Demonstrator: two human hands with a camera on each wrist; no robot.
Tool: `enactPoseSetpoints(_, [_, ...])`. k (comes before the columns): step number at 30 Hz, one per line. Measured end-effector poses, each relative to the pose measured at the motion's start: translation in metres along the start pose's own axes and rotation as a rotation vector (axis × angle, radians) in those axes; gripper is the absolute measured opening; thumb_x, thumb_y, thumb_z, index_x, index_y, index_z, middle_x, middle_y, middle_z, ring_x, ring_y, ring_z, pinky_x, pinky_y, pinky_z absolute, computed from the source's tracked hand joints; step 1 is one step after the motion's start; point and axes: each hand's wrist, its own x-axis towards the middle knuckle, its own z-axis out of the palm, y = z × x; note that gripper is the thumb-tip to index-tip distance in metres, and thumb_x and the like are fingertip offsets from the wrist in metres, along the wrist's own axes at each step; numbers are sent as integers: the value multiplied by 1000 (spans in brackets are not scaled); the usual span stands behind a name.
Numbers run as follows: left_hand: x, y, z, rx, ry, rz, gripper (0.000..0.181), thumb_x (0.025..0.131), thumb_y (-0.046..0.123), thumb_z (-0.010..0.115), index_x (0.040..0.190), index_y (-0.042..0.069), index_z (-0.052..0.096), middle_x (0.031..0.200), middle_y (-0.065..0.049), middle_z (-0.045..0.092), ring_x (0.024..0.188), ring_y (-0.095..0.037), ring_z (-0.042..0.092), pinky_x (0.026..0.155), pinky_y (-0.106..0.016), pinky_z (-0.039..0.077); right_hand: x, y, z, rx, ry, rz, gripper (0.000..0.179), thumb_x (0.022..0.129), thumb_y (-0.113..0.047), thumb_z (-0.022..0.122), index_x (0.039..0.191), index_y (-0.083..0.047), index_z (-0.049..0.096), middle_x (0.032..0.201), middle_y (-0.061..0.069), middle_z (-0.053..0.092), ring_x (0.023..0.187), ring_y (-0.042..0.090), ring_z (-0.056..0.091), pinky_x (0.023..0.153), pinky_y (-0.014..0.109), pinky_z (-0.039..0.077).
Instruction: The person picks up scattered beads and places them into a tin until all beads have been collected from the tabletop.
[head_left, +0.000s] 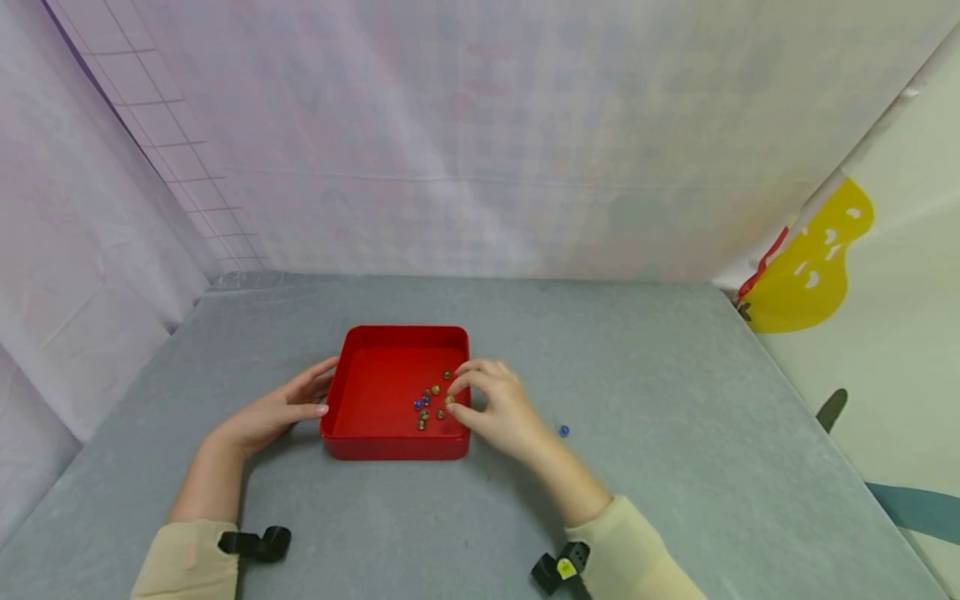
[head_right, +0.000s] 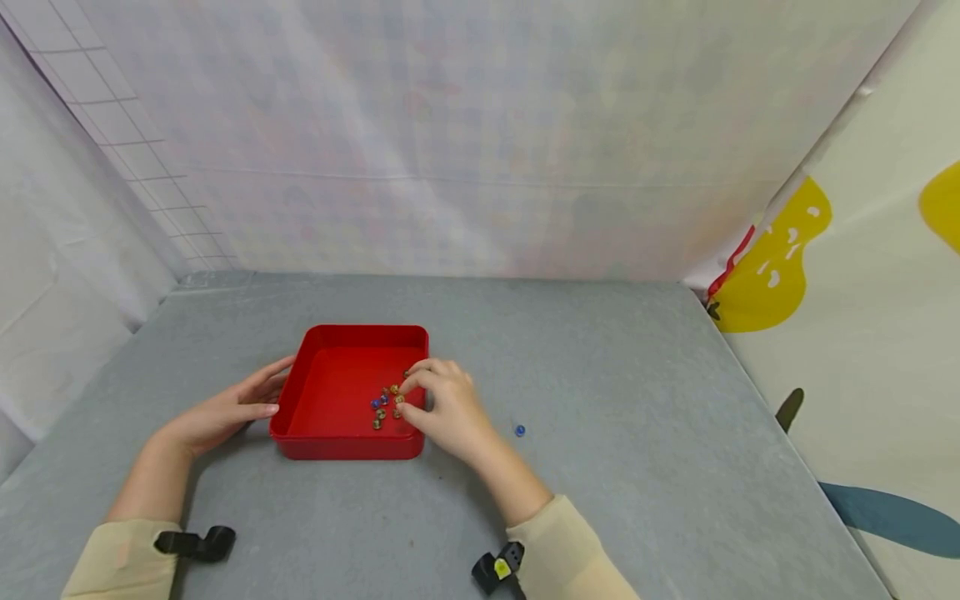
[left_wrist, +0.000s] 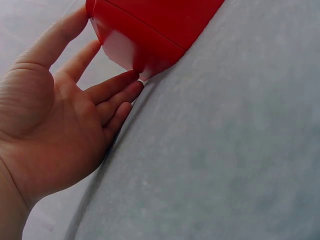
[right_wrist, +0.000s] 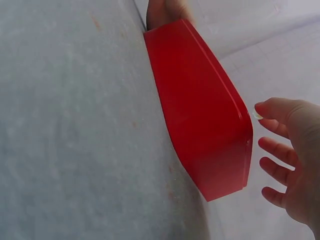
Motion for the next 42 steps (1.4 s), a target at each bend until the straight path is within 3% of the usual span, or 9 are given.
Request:
enactPoseSetpoints(16, [0,-1,1,6,13,-6,72,95,17,58,154,17,16,155,-20,15,140,-40,14,104,-64,19,0,-4,8,15,-13,-28,10,83,-16,75,90,-14,69,114,10,61,108,21,50,98,51,32])
enactPoseSetpoints(42, [1,-1,0,5,10,-9,72,95,18,58,154,18,17,155,-20,16,140,-41,14,104,-64,19,-2,0,14,4,-39,-5,12,83,-16,75,94,-12,70,116,10,61,112,22,48,99,54,31])
